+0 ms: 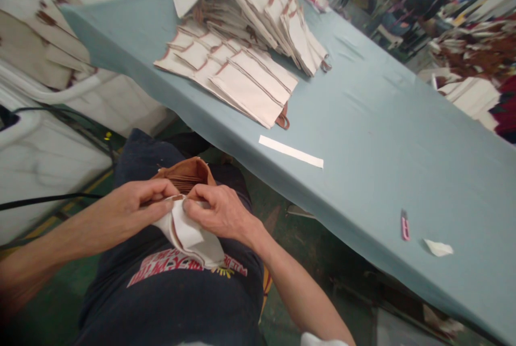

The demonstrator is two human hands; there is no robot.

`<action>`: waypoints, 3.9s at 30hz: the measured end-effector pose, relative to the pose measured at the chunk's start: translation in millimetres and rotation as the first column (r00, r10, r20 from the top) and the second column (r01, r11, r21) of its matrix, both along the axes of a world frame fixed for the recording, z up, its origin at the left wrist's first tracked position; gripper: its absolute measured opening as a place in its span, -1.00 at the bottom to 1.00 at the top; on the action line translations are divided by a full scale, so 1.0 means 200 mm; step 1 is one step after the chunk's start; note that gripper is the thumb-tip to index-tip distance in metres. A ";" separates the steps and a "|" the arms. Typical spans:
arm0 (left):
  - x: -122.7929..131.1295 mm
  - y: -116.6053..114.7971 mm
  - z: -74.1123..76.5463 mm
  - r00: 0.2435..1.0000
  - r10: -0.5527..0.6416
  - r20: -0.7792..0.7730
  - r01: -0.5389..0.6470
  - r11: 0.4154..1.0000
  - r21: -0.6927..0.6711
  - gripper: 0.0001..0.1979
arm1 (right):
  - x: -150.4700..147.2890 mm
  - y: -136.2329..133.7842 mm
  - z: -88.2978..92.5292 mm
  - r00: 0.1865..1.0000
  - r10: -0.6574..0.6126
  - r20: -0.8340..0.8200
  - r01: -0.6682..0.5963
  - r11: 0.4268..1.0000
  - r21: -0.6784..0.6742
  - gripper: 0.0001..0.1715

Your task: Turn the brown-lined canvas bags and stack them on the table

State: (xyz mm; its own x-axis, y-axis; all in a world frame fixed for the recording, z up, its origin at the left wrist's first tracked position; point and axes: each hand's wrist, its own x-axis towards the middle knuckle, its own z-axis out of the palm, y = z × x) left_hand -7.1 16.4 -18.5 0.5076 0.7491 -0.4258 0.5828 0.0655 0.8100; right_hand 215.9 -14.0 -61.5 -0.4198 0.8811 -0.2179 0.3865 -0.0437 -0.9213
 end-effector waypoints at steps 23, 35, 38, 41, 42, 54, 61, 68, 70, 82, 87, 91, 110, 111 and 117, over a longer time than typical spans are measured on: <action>-0.01 -0.02 -0.09 1.000 -0.030 -0.004 0.030 0.999 -0.036 -0.60 | 0.01 -0.04 -0.04 0.998 -0.016 0.060 0.018 0.999 -0.033 -0.75; -0.01 -0.08 -0.14 1.000 -0.002 0.000 0.002 0.996 -0.087 -0.55 | -0.02 -0.07 -0.06 0.986 0.018 0.166 -0.004 0.996 -0.086 -0.78; -0.01 -0.07 -0.15 1.000 -0.011 -0.004 0.011 0.994 -0.107 -0.55 | -0.02 -0.07 -0.06 0.984 0.021 0.175 -0.005 0.995 -0.095 -0.77; -0.01 -0.06 -0.15 1.000 -0.016 -0.003 0.016 0.995 -0.101 -0.59 | -0.02 -0.06 -0.07 0.984 0.024 0.179 -0.006 0.995 -0.101 -0.78; -0.01 -0.06 -0.15 1.000 -0.016 -0.003 0.015 0.995 -0.099 -0.60 | -0.02 -0.06 -0.07 0.983 0.024 0.180 -0.006 0.995 -0.103 -0.79; 0.00 -0.05 -0.16 1.000 -0.014 -0.013 0.013 0.993 -0.115 -0.60 | -0.02 -0.05 -0.07 0.983 0.027 0.182 -0.006 0.993 -0.117 -0.77; 0.00 -0.05 -0.16 1.000 -0.012 -0.018 0.010 0.994 -0.112 -0.58 | -0.02 -0.05 -0.08 0.983 0.026 0.183 -0.004 0.993 -0.119 -0.77; 0.01 -0.05 -0.16 1.000 -0.003 -0.025 0.001 0.996 -0.094 -0.59 | -0.02 -0.05 -0.07 0.984 0.022 0.177 0.001 0.992 -0.127 -0.75; 0.01 -0.05 -0.16 1.000 -0.003 -0.023 0.001 0.995 -0.098 -0.59 | -0.02 -0.05 -0.07 0.984 0.021 0.177 0.002 0.992 -0.129 -0.75; 0.01 -0.06 -0.17 1.000 -0.005 -0.017 0.003 0.993 -0.115 -0.57 | -0.01 -0.06 -0.07 0.985 0.021 0.173 0.003 0.991 -0.135 -0.73; 0.01 -0.07 -0.17 1.000 0.004 -0.014 -0.005 0.993 -0.117 -0.58 | -0.02 -0.07 -0.08 0.984 0.016 0.175 0.008 0.991 -0.136 -0.73; 0.01 -0.07 -0.16 1.000 0.002 -0.018 -0.004 0.993 -0.117 -0.57 | -0.03 -0.07 -0.09 0.984 0.016 0.176 0.008 0.991 -0.135 -0.74; 0.00 -0.07 -0.17 1.000 0.003 -0.008 -0.003 0.994 -0.112 -0.62 | -0.03 -0.08 -0.10 0.981 0.020 0.193 0.008 0.990 -0.143 -0.73; 0.00 -0.07 -0.18 1.000 0.004 -0.009 -0.004 0.994 -0.109 -0.62 | -0.03 -0.08 -0.10 0.981 0.020 0.193 0.008 0.990 -0.143 -0.73; -0.01 -0.08 -0.19 1.000 0.000 -0.013 -0.001 0.994 -0.108 -0.59 | -0.04 -0.09 -0.10 0.980 0.019 0.196 0.009 0.989 -0.145 -0.74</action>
State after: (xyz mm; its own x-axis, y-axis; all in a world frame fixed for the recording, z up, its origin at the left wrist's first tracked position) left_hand -8.8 -0.1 -56.7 0.5009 0.6986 -0.5110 0.5934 0.1526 0.7903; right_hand 208.5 -31.4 -82.0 -0.3606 0.8320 -0.4215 0.5595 -0.1687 -0.8115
